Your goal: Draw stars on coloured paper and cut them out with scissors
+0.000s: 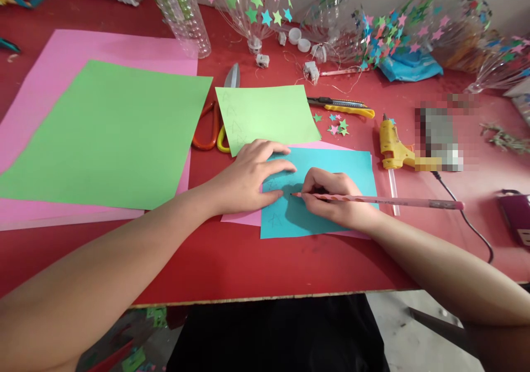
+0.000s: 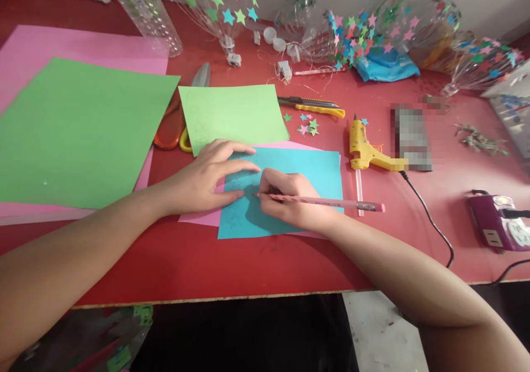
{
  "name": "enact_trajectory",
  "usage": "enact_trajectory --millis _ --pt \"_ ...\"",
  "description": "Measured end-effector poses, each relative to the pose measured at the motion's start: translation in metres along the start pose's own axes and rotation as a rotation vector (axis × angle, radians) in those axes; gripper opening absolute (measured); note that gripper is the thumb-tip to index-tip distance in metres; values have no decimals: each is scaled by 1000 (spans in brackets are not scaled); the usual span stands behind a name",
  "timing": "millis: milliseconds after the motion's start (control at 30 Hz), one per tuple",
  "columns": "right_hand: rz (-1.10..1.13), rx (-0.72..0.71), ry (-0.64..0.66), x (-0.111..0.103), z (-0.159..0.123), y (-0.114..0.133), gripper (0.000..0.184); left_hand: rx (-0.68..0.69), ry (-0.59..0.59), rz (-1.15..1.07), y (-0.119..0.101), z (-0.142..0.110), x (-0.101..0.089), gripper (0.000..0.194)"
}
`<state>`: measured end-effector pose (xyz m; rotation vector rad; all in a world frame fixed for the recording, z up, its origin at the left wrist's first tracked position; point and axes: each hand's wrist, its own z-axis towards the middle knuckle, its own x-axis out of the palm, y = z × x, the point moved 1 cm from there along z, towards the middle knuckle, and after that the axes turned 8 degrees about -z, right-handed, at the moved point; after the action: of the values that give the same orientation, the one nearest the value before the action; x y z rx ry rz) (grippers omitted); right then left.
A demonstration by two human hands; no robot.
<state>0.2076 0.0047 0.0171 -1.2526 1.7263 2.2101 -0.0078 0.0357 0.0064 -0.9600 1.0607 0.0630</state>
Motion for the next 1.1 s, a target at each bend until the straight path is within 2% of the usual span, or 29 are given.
enact_trajectory --millis 1100 --pt "24 -1 50 0 -5 -7 17 10 13 14 0 0 -1 36"
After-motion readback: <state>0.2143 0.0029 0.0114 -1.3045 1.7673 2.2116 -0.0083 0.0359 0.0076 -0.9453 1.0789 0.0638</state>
